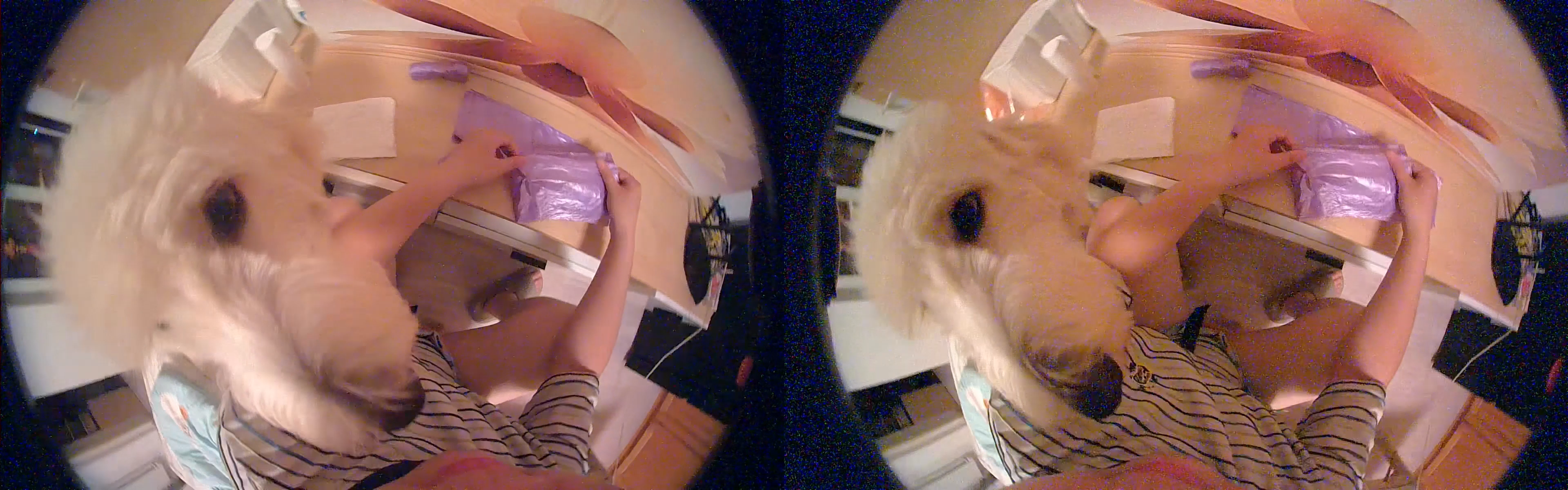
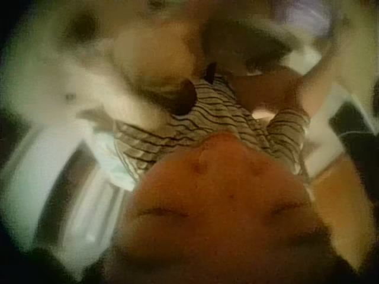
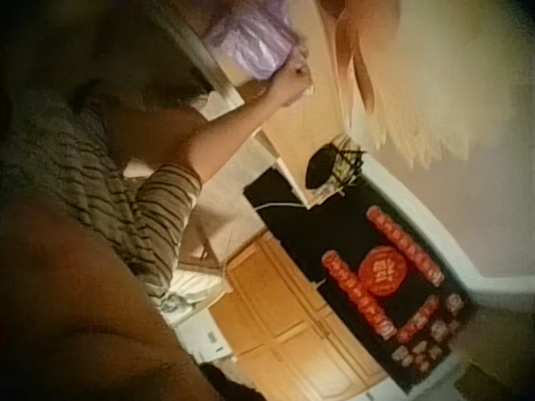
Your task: The person folds plastic bags into compact rectangular packets by hand on a desk.
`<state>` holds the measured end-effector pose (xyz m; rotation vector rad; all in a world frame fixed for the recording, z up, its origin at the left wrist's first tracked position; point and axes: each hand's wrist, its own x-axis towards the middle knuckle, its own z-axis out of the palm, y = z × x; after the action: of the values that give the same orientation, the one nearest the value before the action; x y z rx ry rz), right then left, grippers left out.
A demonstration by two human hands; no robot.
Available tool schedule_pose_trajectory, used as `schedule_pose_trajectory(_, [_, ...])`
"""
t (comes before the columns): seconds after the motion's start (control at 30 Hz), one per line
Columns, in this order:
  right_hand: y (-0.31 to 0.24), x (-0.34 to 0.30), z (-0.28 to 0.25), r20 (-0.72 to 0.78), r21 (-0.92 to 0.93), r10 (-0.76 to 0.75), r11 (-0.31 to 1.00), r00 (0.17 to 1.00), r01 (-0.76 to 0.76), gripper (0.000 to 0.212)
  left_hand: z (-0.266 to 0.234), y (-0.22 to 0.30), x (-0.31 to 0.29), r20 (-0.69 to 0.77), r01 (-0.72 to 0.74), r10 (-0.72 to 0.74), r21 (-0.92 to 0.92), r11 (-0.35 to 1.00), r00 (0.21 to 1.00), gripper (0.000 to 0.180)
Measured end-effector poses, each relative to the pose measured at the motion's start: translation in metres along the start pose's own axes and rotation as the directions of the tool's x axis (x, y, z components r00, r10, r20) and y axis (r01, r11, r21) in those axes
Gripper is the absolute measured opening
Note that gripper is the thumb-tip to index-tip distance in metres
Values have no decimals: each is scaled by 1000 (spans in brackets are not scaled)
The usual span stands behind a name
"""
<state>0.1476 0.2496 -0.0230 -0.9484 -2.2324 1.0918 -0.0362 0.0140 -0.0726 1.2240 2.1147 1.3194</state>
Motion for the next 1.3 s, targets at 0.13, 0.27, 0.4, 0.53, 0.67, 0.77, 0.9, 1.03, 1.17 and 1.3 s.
schedule_pose_trajectory(0.13, [5,1,13,8,-63,33,997,999,-33,43,0,-13,-3,-83,-57,52,-58,997,995,24])
schedule_pose_trajectory(0.27, [-3,-8,12,-19,12,33,999,999,-33,41,4,-6,-1,-60,65,-79,-203,977,995,24])
schedule_pose_trajectory(0.4, [-5,-12,15,-22,-146,14,989,1000,-17,43,-3,-1,1,-82,36,-76,-410,911,994,26])
schedule_pose_trajectory(0.53, [14,-11,17,14,-9,34,999,999,-34,48,-8,9,4,14,228,-261,-533,815,965,24])
schedule_pose_trajectory(0.67, [17,-5,19,52,-59,59,997,997,-56,50,-10,15,1,-44,268,-343,-531,804,938,23])
schedule_pose_trajectory(0.77, [20,-8,20,30,-123,75,990,997,-70,54,3,26,-2,-100,245,-328,-475,846,939,28])
schedule_pose_trajectory(0.9, [35,5,25,223,-273,148,958,963,-84,48,3,6,-2,-100,146,-174,-236,961,980,61])
schedule_pose_trajectory(1.03, [-1,-9,28,83,-443,67,896,994,-23,34,-7,8,-6,-55,143,-155,-183,973,986,65])
schedule_pose_trajectory(1.17, [-34,-25,33,-27,-259,-137,958,990,126,35,4,0,-4,-71,-119,103,-276,954,992,67])
schedule_pose_trajectory(1.3, [-58,-41,54,122,68,-491,871,862,486,45,-3,23,-6,53,-114,126,-188,976,991,76])
